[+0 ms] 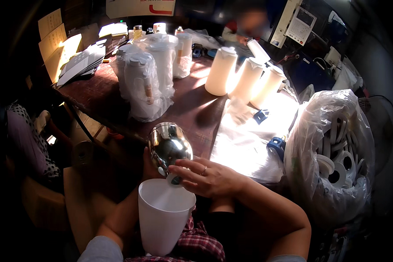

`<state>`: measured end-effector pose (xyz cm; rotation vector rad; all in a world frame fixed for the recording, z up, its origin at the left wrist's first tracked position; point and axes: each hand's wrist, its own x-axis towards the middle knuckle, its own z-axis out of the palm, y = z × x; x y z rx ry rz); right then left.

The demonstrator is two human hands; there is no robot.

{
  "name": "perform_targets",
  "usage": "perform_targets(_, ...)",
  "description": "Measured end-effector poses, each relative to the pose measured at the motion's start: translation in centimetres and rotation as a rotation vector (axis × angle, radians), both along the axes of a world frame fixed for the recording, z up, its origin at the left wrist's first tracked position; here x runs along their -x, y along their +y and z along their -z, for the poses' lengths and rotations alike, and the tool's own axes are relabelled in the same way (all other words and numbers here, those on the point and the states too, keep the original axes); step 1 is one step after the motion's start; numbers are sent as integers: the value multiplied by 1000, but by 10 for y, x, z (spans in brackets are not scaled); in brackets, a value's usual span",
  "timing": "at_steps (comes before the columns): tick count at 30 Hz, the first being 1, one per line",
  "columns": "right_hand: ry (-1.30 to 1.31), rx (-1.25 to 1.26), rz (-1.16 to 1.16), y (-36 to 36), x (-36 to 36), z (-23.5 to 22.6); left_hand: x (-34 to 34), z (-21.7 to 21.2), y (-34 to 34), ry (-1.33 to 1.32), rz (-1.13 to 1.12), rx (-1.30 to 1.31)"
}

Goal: The person inserts a metal component into a white plastic housing, attaches a circular plastic cap, and places the assembled item into a plastic bag.

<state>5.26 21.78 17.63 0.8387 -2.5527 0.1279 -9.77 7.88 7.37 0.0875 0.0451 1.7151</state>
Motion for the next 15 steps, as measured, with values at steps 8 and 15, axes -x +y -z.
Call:
perform_targets(8,-92,457,291,9,8,-12,7,2,5,261,-13,-78)
perform_targets(15,-885,1516,538,36,32,6,4,15,7,387,58,-30)
